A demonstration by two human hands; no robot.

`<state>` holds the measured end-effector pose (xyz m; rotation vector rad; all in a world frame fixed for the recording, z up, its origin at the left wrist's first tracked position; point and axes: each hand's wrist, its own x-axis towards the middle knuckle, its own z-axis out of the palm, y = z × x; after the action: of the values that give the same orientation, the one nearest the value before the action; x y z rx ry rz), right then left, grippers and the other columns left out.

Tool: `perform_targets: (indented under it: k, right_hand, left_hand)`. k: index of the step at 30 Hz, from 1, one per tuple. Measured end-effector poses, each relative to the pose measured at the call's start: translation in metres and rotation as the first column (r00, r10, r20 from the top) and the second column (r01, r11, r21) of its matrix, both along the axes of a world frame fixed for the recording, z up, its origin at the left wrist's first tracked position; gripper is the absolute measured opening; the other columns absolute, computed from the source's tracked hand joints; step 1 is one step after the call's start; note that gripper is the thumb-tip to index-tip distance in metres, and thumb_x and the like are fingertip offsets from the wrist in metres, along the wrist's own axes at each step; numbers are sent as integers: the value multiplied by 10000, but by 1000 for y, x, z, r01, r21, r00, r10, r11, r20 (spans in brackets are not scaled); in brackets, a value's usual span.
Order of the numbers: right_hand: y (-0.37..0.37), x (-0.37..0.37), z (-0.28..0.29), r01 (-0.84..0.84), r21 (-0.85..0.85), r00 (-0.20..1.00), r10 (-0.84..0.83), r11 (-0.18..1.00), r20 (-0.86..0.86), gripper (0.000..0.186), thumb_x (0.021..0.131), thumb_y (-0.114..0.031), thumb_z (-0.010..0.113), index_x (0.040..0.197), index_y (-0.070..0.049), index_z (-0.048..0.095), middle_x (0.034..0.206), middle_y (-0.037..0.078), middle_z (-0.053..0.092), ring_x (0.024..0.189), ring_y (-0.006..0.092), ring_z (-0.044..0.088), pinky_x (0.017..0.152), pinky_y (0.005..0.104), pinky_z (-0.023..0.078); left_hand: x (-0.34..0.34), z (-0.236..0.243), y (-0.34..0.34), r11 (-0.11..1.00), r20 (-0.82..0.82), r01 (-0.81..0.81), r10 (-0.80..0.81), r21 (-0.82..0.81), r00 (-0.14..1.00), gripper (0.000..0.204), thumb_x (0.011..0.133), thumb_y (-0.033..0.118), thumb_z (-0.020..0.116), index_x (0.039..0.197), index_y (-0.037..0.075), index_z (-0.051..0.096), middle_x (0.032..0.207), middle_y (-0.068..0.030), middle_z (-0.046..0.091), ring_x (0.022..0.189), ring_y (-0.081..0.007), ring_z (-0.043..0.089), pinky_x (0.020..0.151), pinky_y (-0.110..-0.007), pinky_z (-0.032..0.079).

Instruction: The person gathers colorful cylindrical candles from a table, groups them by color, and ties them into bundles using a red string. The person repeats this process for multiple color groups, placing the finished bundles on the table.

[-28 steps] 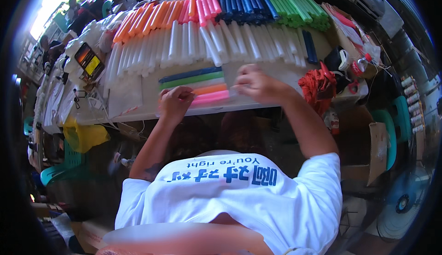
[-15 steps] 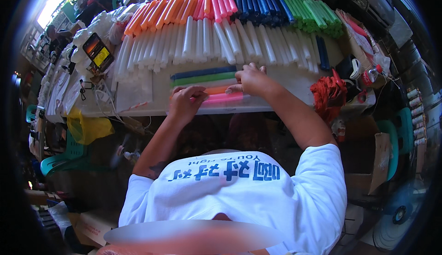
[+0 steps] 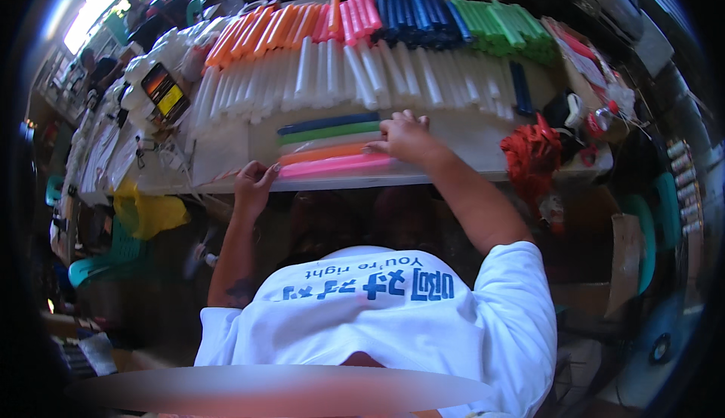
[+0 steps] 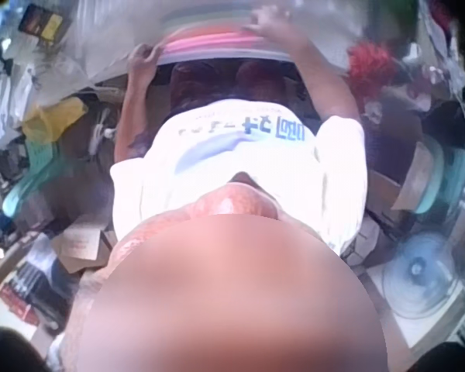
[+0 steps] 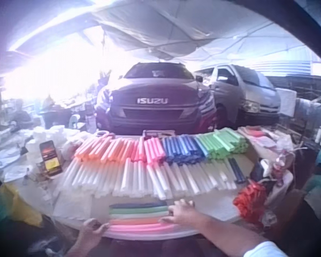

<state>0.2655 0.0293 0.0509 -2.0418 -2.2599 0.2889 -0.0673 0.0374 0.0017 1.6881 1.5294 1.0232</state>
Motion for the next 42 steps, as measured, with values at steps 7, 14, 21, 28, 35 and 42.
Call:
perform_targets:
  k: [7, 14, 21, 28, 35, 42]
  right_hand:
    - [-135, 7, 87, -95, 570, -253, 534, 816, -807, 242, 860, -288, 678, 928, -73, 590, 1065, 119, 557, 1043, 304, 564, 939, 534, 307]
    - [-231, 20, 170, -404, 789, -358, 713, 464, -603, 178, 976, -229, 494, 920, -65, 534, 1076, 143, 535, 997, 406, 648, 1008, 769, 47]
    - [-238, 32, 166, -380, 826, -388, 739, 416, -551, 258, 995, -273, 449, 941, -41, 549, 1086, 172, 523, 1028, 413, 635, 993, 745, 137]
    - [-222, 187, 129, 457, 761, 466, 605, 460, -645, 305, 893, -327, 620, 967, -34, 581, 1001, 78, 589, 953, 226, 585, 951, 493, 397]
    - [-172, 353, 23, 889, -87, 223, -592, 449, -775, 494, 891, -500, 603, 1021, -26, 641, 1029, 55, 628, 918, 136, 527, 847, 296, 400]
    - [-157, 353, 33, 809, -158, 94, -390, 566, -916, 213, 880, -237, 652, 947, -40, 693, 946, 37, 678, 925, 134, 582, 876, 282, 391]
  left_hand:
    - [6, 7, 7, 997, -104, 49, -42, 59, 994, 309, 819, 247, 713, 747, -21, 576, 660, -95, 560, 627, -177, 505, 610, -343, 418]
    - [2, -3, 9, 999, 3, 42, -42, -29, 999, 290, 838, 216, 706, 737, -8, 553, 656, -46, 536, 643, -110, 458, 603, -287, 391]
    - [-1, -7, 12, 999, -6, 45, -45, -20, 999, 304, 843, 211, 709, 700, 16, 526, 636, 3, 495, 614, -85, 425, 572, -260, 369]
    - [-3, -7, 15, 998, -2, 46, -46, -53, 999, 305, 842, 213, 711, 698, 17, 528, 631, 9, 500, 606, -73, 421, 548, -261, 356]
    - [-3, -8, 14, 998, -2, 64, -65, -19, 998, 314, 839, 220, 713, 695, 0, 541, 619, -5, 504, 606, -79, 426, 554, -261, 363]
    - [-5, -6, 16, 996, -15, 81, -81, -29, 997, 307, 840, 217, 712, 701, -5, 552, 625, -10, 519, 608, -78, 428, 557, -262, 367]
